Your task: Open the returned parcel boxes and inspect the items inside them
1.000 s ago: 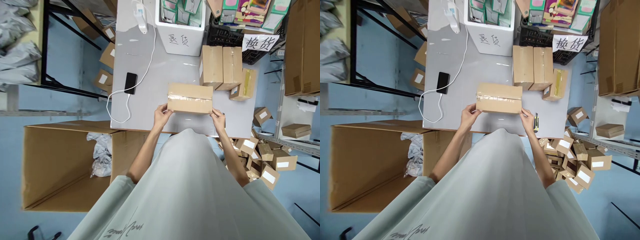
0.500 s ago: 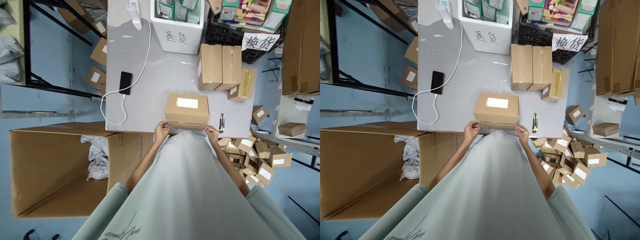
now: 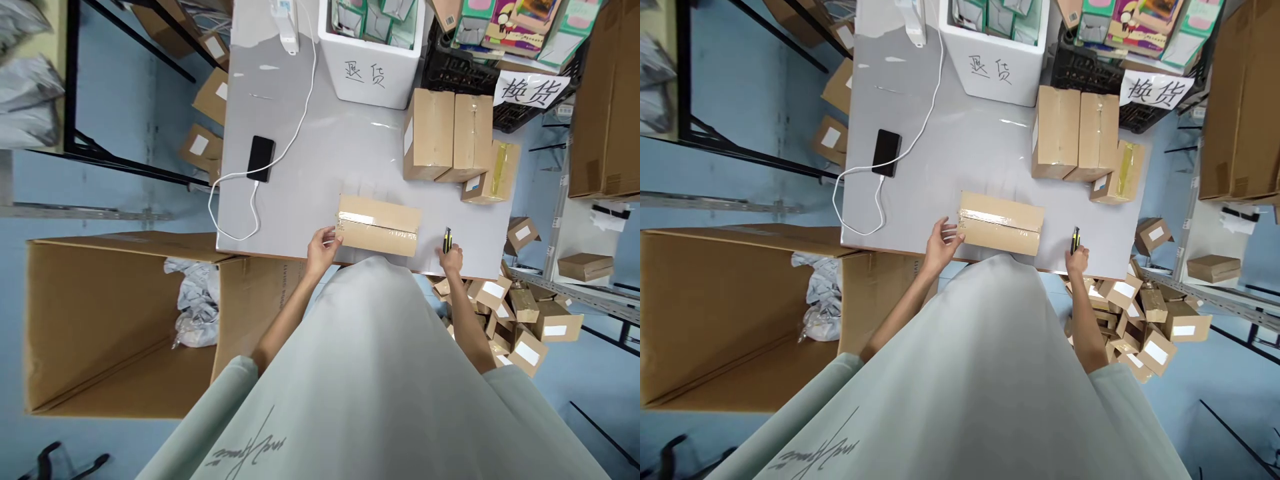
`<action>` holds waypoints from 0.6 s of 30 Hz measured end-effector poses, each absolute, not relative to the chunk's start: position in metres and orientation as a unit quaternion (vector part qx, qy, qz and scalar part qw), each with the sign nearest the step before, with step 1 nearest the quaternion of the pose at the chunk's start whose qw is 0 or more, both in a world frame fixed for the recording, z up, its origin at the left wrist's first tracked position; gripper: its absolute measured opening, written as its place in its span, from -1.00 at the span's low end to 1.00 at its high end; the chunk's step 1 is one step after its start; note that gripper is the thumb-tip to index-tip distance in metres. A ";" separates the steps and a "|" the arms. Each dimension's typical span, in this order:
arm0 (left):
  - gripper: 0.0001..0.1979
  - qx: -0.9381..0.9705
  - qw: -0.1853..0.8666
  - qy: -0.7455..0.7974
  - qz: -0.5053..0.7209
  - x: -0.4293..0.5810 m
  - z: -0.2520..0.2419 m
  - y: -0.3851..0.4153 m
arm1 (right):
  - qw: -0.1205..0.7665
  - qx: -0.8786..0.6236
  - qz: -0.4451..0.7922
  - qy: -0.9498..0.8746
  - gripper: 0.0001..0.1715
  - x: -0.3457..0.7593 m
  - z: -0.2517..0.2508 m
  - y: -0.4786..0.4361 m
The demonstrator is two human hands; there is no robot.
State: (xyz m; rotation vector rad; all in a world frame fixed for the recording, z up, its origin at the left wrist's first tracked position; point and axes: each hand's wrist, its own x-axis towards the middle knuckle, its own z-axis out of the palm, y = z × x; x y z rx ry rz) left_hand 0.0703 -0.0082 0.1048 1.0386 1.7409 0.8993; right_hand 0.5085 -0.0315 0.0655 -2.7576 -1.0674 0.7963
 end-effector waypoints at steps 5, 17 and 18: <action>0.04 0.488 0.432 0.660 0.374 0.067 0.108 -0.001 | 0.004 -0.902 0.268 -0.338 -0.56 0.513 0.052 -0.036; -0.40 0.550 0.449 0.594 0.379 0.067 0.112 0.036 | 0.173 -0.861 0.244 -0.410 -0.72 0.483 0.104 0.005; -0.41 0.556 0.449 0.589 0.377 0.066 0.111 0.037 | 0.209 -0.833 0.237 -0.453 -0.69 0.478 0.116 0.008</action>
